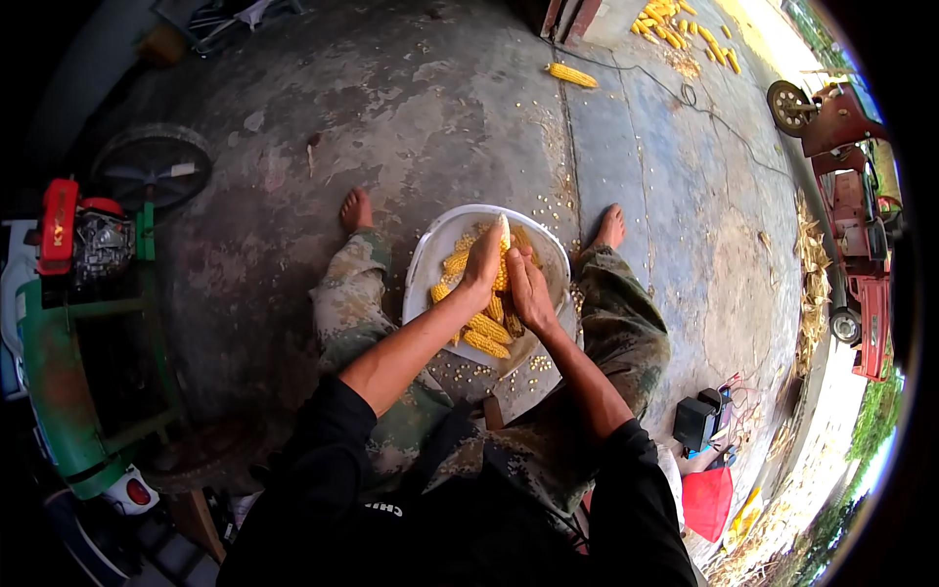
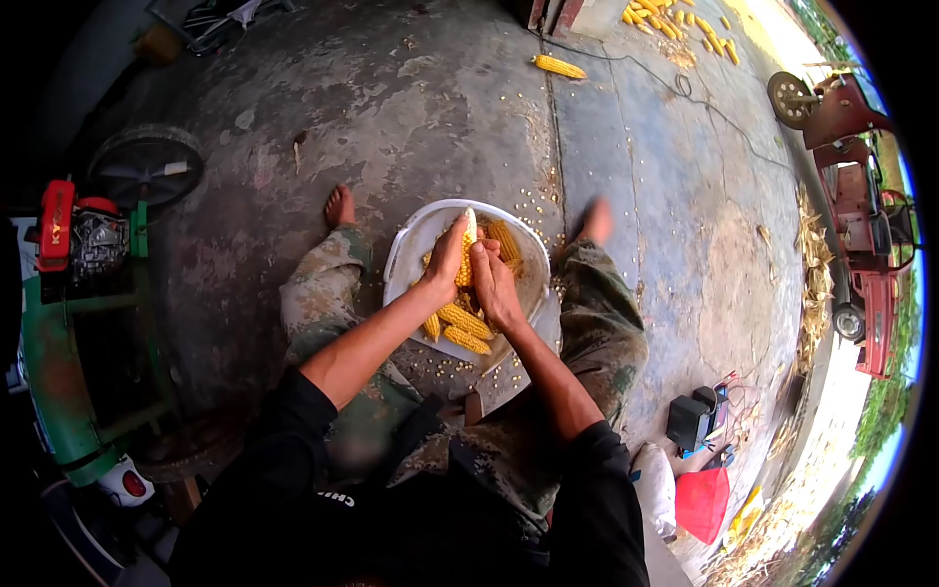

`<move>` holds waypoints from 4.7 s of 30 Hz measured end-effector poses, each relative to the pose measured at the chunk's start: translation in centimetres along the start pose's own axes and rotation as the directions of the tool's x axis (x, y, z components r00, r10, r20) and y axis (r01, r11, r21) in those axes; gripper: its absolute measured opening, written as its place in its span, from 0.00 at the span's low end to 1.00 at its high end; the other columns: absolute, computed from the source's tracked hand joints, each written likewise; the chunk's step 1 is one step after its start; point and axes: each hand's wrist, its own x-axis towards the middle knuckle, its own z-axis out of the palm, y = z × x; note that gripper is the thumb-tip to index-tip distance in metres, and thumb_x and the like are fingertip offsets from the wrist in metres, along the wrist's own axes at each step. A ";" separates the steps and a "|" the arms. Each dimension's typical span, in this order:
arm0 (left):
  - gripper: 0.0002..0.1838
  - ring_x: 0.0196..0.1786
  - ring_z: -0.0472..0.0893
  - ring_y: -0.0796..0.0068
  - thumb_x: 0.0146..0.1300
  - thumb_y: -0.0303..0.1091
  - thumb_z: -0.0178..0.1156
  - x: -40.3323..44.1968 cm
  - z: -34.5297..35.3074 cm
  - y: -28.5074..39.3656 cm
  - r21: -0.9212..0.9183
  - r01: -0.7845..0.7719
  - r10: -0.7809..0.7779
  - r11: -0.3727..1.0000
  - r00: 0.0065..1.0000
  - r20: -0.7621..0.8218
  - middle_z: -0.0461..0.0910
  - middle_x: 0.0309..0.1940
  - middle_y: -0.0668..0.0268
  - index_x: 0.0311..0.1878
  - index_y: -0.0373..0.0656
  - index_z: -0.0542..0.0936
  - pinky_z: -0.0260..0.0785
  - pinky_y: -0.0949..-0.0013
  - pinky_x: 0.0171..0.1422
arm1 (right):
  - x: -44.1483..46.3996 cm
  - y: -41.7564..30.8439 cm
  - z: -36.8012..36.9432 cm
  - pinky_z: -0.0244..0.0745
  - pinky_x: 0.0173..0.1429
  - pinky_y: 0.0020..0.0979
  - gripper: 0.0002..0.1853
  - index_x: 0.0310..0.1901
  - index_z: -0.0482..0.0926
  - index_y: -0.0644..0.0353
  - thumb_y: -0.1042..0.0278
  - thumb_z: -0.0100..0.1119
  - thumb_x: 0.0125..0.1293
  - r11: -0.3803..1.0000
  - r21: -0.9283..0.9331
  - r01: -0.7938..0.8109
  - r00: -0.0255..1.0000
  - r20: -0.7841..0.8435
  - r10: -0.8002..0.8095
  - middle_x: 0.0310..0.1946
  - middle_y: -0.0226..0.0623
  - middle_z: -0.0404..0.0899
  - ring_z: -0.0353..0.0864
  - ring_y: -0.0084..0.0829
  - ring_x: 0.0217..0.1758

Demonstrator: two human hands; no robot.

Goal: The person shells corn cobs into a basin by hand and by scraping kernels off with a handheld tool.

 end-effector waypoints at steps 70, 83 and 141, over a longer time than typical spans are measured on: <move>0.27 0.34 0.77 0.69 0.73 0.60 0.45 0.1 0.8 0.6 -0.065 0.102 -0.110 0.993 0.984 -0.143 0.73 0.32 0.64 0.38 0.41 0.73 0.72 0.63 0.41 | -0.6 0.0 0.9 0.63 0.24 0.30 0.39 0.31 0.78 0.69 0.35 0.35 0.77 0.996 0.064 -0.056 0.996 -0.066 0.060 0.15 0.34 0.71 0.68 0.27 0.16; 0.26 0.28 0.76 0.70 0.74 0.58 0.44 -0.5 1.0 1.5 -0.076 0.086 -0.100 0.993 0.975 -0.200 0.73 0.25 0.65 0.36 0.43 0.72 0.72 0.64 0.35 | -1.2 -1.3 0.6 0.69 0.22 0.28 0.37 0.51 0.78 0.68 0.36 0.33 0.78 0.986 0.096 -0.136 0.988 0.081 0.129 0.18 0.37 0.76 0.75 0.26 0.16; 0.26 0.37 0.79 0.67 0.73 0.57 0.43 -2.0 1.9 2.6 -0.056 0.084 -0.097 0.995 0.950 -0.298 0.76 0.35 0.62 0.43 0.40 0.76 0.73 0.63 0.41 | 0.0 0.1 1.6 0.71 0.28 0.28 0.28 0.47 0.82 0.67 0.47 0.43 0.78 0.986 0.092 0.138 0.957 -0.269 -0.109 0.25 0.35 0.79 0.79 0.26 0.26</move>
